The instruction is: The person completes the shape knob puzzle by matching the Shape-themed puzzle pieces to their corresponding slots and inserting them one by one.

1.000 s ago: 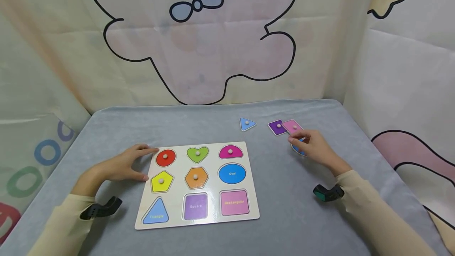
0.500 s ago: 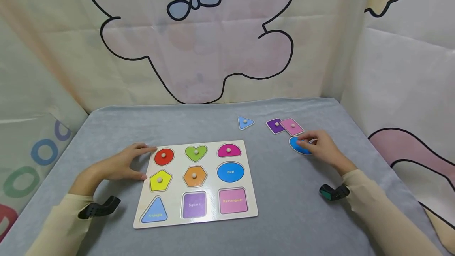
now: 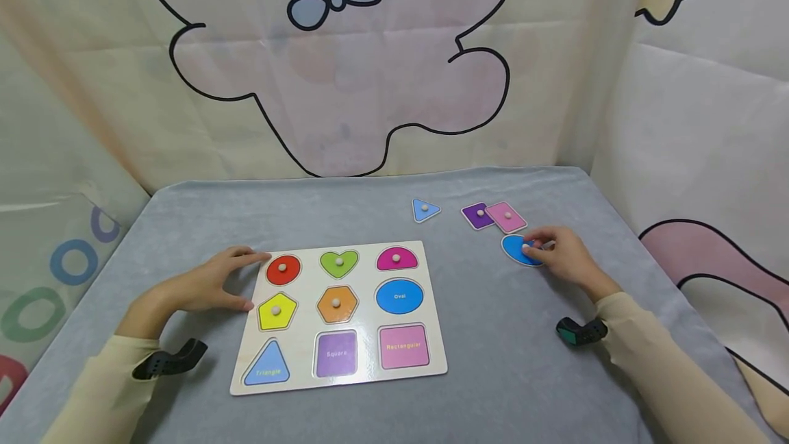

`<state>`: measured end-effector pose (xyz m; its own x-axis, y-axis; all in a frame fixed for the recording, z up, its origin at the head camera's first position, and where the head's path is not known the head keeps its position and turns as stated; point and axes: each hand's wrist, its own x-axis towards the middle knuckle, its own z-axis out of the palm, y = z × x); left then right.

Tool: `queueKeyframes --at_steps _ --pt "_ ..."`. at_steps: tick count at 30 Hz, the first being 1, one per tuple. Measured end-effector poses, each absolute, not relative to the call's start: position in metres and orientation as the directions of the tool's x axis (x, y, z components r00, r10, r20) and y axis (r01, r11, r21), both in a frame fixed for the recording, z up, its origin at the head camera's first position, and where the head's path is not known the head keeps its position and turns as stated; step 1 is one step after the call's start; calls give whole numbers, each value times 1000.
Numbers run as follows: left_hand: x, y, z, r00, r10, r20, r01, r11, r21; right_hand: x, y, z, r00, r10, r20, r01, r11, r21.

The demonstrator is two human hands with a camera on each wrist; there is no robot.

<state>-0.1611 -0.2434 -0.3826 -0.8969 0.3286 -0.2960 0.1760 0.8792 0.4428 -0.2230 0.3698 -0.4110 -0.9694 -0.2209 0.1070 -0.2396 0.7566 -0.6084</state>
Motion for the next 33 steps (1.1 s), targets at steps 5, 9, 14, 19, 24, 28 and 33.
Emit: queueKeyframes --at_steps 5,9,14,19,24,28,33 --pt "-162 -242 -382 -898 323 -300 170 882 439 -222 370 -408 -977 -204 59 -199 781 -592" --pt "-161 -243 -382 -899 321 -297 169 882 440 -222 371 -407 -980 -198 21 -172 785 -595" --pt "-161 -243 -382 -900 326 -290 178 881 439 -222 371 -408 -982 -187 0 -149 780 -608" --pt "-161 -242 -381 -899 325 -293 176 882 438 -222 371 -410 -985 -173 -2 -135 775 -617" --pt "-163 -242 -383 -899 329 -291 179 880 440 -221 371 -409 -986 -165 0 -129 770 -625" --pt "-164 -242 -385 -899 332 -287 183 878 443 -221 371 -408 -988 -155 -17 -110 771 -628" --pt "-163 -243 -384 -898 329 -292 178 879 443 -222 367 -406 -987 -157 -23 -107 769 -630"
